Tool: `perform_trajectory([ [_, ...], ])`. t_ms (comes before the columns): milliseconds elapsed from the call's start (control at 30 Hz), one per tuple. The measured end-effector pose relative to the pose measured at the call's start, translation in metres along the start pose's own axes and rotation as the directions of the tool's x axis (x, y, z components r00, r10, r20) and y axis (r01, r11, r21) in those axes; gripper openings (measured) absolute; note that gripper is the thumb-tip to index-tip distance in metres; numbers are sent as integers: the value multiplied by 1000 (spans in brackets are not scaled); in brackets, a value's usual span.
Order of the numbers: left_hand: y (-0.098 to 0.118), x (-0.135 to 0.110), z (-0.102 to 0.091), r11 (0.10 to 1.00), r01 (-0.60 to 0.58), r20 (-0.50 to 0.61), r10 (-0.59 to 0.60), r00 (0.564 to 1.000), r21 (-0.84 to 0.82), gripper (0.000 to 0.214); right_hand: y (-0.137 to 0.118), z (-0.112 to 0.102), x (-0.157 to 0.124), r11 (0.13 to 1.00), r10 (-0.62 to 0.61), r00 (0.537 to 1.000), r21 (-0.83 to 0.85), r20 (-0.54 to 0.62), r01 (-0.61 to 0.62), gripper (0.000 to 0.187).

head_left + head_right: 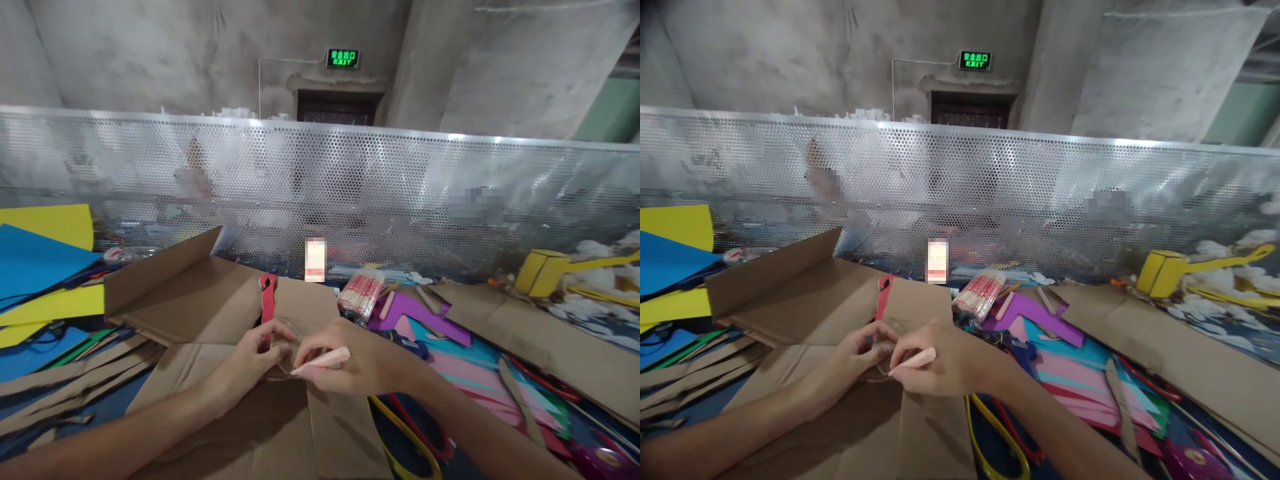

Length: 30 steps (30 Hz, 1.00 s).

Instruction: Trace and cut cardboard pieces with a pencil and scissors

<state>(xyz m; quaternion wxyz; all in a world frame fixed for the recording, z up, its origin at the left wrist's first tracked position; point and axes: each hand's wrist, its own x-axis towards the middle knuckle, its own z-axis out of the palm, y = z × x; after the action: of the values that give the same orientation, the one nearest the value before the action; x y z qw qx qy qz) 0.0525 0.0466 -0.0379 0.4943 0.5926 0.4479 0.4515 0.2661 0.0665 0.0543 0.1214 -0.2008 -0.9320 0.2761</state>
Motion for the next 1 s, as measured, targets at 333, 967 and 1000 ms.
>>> perform_trajectory([
  [333,2,0,1,999,21,-12,-21,1000,29,28,6,3,1,1000,7,1000,-7,1,-7,20],
  [967,14,-3,2,998,-33,2,33,999,56,21,21,-10,-3,995,95,995,-23,-31,-95,18],
  [1000,14,-3,2,998,-34,6,34,999,48,21,21,-10,-3,996,92,995,-21,-27,-92,18],
])
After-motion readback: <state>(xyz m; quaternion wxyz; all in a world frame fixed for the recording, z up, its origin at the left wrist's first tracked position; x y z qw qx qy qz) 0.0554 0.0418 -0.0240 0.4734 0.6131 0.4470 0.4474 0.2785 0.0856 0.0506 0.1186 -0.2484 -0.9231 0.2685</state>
